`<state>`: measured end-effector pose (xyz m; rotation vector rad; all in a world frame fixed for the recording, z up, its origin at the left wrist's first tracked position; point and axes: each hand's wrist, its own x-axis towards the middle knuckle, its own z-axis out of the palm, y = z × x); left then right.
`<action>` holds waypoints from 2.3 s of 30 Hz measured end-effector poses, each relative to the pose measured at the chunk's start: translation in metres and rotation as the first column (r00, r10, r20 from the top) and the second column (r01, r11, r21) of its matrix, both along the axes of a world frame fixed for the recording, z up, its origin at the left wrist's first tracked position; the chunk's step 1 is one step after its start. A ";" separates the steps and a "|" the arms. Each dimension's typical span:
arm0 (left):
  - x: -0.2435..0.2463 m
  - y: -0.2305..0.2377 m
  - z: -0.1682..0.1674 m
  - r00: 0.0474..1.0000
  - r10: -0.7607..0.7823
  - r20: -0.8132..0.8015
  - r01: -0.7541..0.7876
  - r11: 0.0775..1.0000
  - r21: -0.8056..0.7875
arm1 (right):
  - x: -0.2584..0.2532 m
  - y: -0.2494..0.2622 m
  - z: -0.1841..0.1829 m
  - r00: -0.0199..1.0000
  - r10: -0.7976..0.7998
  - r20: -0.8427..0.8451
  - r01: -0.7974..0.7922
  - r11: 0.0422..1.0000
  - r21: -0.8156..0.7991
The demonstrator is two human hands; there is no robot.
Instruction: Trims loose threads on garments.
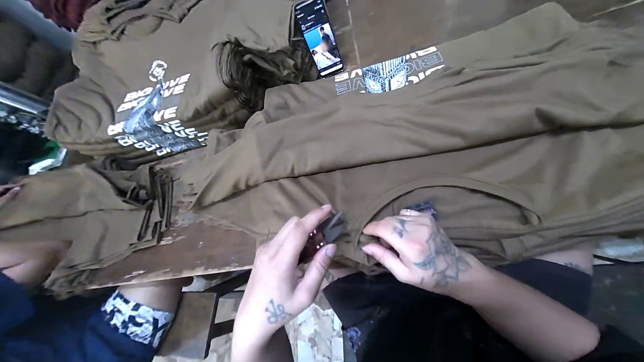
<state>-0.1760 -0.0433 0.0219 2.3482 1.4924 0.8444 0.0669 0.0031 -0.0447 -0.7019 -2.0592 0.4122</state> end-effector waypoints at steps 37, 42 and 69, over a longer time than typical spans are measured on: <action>0.030 0.013 -0.059 0.831 0.139 0.539 -0.145 0.989 -0.030 | -0.004 0.011 0.008 0.996 0.091 0.023 -0.088 0.992 -0.094; 0.028 0.012 -0.058 0.854 0.133 0.503 -0.118 0.991 -0.060 | -0.019 0.011 0.007 0.995 -0.044 0.091 0.038 0.997 0.069; 0.040 -0.025 -0.051 0.993 0.067 0.095 -0.091 0.955 0.281 | 0.007 0.004 -0.005 0.986 0.115 -0.124 -0.098 0.986 0.133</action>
